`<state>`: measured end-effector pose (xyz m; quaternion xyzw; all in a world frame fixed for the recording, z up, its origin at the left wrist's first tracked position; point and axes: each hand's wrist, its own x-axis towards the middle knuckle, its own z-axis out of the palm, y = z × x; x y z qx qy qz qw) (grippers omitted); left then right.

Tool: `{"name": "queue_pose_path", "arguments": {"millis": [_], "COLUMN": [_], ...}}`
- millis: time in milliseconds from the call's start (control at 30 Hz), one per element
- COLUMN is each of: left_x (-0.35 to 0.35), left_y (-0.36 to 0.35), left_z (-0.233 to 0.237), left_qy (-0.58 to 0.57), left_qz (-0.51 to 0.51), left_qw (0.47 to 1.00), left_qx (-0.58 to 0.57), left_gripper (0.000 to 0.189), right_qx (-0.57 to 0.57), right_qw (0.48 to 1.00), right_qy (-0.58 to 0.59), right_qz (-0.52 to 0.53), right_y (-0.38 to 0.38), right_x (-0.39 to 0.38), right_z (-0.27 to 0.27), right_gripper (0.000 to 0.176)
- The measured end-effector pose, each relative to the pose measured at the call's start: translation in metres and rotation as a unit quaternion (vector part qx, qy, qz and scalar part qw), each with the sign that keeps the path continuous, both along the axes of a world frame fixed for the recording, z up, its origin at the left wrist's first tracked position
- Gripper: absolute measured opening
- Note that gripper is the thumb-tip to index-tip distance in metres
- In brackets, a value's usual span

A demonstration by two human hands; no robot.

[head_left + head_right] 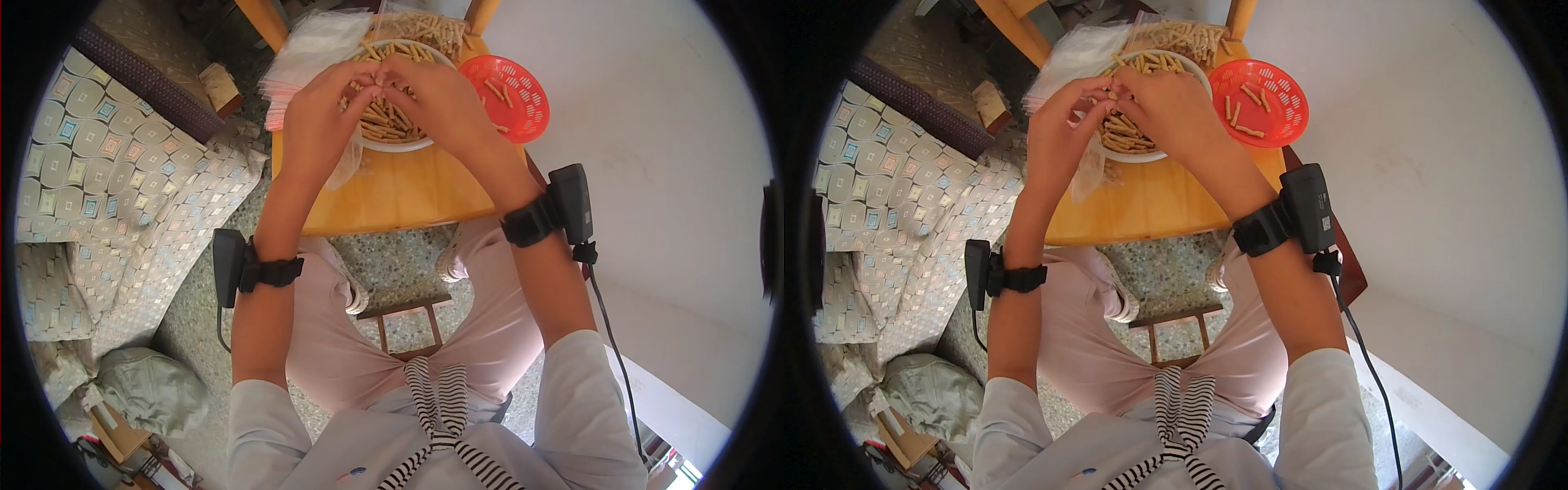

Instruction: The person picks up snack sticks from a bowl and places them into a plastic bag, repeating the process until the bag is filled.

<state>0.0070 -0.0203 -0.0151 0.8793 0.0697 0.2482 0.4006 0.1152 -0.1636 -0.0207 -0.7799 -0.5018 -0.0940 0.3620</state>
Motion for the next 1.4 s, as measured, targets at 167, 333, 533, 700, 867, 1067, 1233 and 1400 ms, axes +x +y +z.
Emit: {"name": "queue_pose_path", "arguments": {"millis": [167, 333, 533, 700, 867, 1067, 1233, 1400], "left_x": [0.001, 0.000, 0.000, 0.003, -0.001, 0.000, -0.002, -0.004], "left_y": [-0.004, -0.005, -0.006, 0.002, 0.002, 0.002, 0.003, -0.001], "left_z": [-0.001, 0.003, 0.005, 0.005, 0.014, 0.011, 0.010, 0.006], "left_qy": [-0.054, -0.056, -0.080, -0.098, -0.075, -0.102, -0.081, -0.106], "left_qz": [-0.014, -0.006, 0.009, -0.003, 0.036, 0.001, 0.004, -0.008], "left_qw": [0.996, 0.996, 0.997, 0.972, 0.977, 0.989, 0.996, 0.993], "left_qx": [0.072, 0.066, 0.019, -0.215, -0.195, -0.107, -0.043, 0.045], "left_gripper": [0.018, 0.016, 0.014, 0.014, 0.019, 0.022, 0.021, 0.025], "right_qx": [0.001, 0.000, 0.030, 0.087, 0.103, 0.190, 0.194, 0.196], "right_qw": [1.000, 1.000, 0.998, 0.995, 0.990, 0.971, 0.975, 0.971], "right_qy": [0.002, 0.026, 0.026, 0.011, 0.101, 0.139, 0.089, 0.073], "right_qz": [-0.001, -0.013, -0.045, -0.052, -0.009, 0.038, 0.060, 0.118], "right_y": [0.000, 0.000, 0.003, 0.004, -0.001, -0.002, -0.006, -0.001], "right_x": [0.000, -0.005, -0.011, -0.012, -0.011, -0.014, -0.016, -0.019], "right_z": [0.003, 0.009, 0.012, 0.020, 0.026, 0.033, 0.040, 0.033], "right_gripper": [0.014, 0.013, 0.013, 0.015, 0.022, 0.022, 0.025, 0.025]}}
